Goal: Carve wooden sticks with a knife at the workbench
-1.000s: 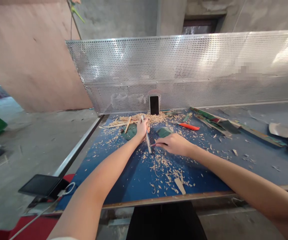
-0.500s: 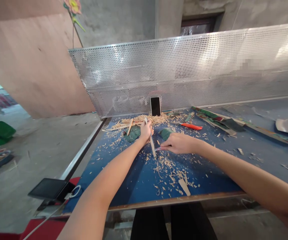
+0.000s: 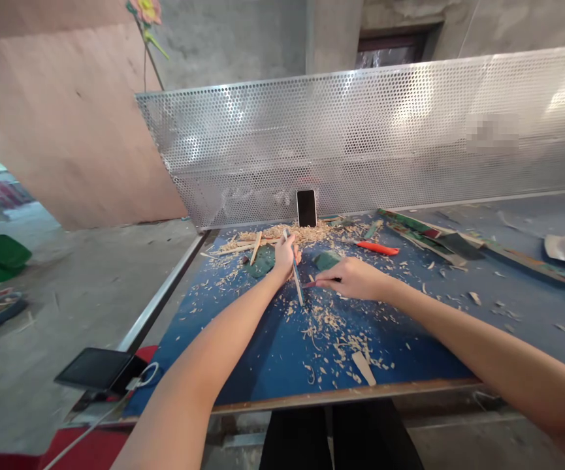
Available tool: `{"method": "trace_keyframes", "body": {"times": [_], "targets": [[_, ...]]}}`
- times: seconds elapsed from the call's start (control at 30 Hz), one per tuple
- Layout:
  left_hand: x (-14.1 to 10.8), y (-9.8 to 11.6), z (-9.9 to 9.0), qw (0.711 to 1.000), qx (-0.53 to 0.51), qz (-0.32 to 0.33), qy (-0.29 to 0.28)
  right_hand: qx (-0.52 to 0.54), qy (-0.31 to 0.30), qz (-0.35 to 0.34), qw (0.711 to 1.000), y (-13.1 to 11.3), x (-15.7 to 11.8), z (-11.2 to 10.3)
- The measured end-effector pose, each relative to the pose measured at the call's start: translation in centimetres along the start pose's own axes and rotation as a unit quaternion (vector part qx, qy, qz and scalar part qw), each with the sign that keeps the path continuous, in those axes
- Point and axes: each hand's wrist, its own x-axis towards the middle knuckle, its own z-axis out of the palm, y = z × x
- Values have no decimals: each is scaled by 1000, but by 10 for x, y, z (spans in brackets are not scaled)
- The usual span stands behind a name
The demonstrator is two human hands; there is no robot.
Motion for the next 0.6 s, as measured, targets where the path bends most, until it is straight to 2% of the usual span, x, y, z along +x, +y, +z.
{"method": "trace_keyframes", "body": {"times": [0.23,0.4,0.6], "targets": [[-1,1,2,1000,10,-1,11,-75,-2,-28,997,-4,2,22],[-5,6,4,1000,2,-8,6,-94,-13,-18,995,-9,2,22],[-10,10,5,999,-15,-9,-31,-81,-28,-15,996,-13,3,18]]}}
